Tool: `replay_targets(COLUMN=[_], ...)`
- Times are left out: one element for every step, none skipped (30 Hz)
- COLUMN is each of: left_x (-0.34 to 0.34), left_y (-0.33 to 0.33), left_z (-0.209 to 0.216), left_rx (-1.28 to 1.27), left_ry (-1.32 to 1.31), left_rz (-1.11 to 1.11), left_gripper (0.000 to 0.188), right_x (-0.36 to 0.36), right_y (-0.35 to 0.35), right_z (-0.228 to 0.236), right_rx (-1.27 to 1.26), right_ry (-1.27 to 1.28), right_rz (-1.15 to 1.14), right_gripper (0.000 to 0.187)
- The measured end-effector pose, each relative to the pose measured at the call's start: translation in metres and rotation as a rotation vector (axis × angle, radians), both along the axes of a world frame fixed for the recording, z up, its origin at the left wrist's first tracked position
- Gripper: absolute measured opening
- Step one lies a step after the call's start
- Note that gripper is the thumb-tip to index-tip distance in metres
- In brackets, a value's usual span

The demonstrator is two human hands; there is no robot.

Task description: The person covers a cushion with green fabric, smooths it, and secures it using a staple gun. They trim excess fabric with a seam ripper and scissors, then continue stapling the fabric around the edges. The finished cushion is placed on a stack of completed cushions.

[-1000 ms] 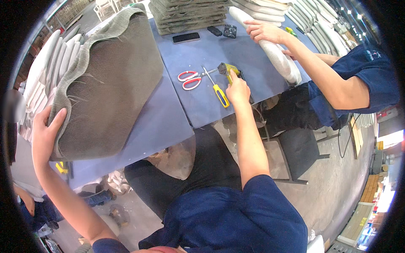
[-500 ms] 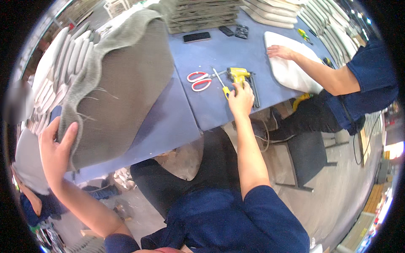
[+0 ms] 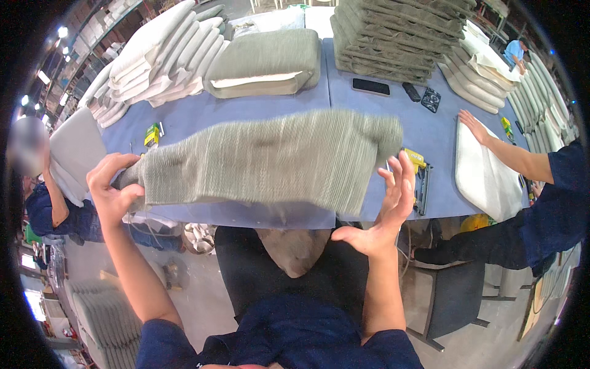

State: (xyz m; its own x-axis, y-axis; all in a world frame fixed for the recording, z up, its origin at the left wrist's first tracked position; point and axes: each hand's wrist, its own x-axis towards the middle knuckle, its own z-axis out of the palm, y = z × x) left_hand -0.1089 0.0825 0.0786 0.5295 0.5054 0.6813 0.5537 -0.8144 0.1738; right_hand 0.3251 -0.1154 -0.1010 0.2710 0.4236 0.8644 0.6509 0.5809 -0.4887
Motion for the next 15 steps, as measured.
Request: replay_targets(left_x=[-0.009, -0.014, -0.017, -0.023, -0.035, -0.032, -0.022, -0.008, 0.009, -0.009, -0.005, 0.014, 0.046, 0.047, 0.043], left_y=[0.002, 0.002, 0.003, 0.003, 0.0, -0.003, -0.01, -0.019, -0.031, -0.034, -0.045, -0.07, -0.096, -0.118, -0.134], left_z=[-0.008, -0.017, -0.028, -0.041, -0.06, -0.077, -0.092, -0.109, -0.124, -0.169, -0.219, -0.244, -0.243, -0.264, -0.291], left_rx=[-0.082, -0.088, -0.095, -0.098, -0.022, -0.005, 0.012, 0.025, -0.149, -0.175, -0.454, -0.587, -0.777, -1.14, -1.413], left_ry=[-0.059, -0.151, -0.249, -0.345, -0.432, -0.543, -0.654, -0.769, -0.976, -1.015, -1.312, -1.114, -0.946, -0.855, -0.68], left_rz=[0.043, 0.041, 0.036, 0.036, 0.083, 0.136, 0.195, 0.253, 0.203, 0.407, 0.161, 0.377, 0.42, 0.368, 0.272], left_gripper=[0.078, 0.08, 0.081, 0.083, 0.087, 0.085, 0.084, 0.083, 0.096, 0.089, 0.078, 0.075, 0.071, 0.047, 0.05], right_x=[-0.003, -0.007, -0.01, -0.013, -0.017, -0.019, -0.019, -0.021, -0.021, -0.025, -0.028, -0.03, -0.039, -0.051, -0.064], right_y=[0.007, 0.012, 0.018, 0.018, 0.018, 0.017, 0.01, 0.008, 0.004, 0.003, 0.001, -0.004, -0.006, -0.005, -0.002], right_z=[0.007, 0.014, 0.019, 0.026, 0.033, 0.04, 0.04, 0.047, 0.053, 0.059, 0.064, 0.071, 0.082, 0.093, 0.101], right_rx=[0.041, 0.081, 0.108, 0.071, 0.037, -0.002, -0.095, -0.138, -0.182, -0.218, -0.273, -0.331, -0.356, -0.378, -0.365], right_ry=[0.022, 0.044, 0.085, 0.116, 0.15, 0.178, 0.226, 0.252, 0.277, 0.309, 0.314, 0.316, 0.335, 0.359, 0.297], right_rz=[0.089, 0.177, 0.301, 0.338, 0.375, 0.402, 0.386, 0.352, 0.311, 0.293, 0.24, 0.172, 0.121, 0.093, 0.061], right_gripper=[0.126, 0.128, 0.13, 0.129, 0.128, 0.128, 0.126, 0.121, 0.117, 0.112, 0.11, 0.108, 0.107, 0.106, 0.106])
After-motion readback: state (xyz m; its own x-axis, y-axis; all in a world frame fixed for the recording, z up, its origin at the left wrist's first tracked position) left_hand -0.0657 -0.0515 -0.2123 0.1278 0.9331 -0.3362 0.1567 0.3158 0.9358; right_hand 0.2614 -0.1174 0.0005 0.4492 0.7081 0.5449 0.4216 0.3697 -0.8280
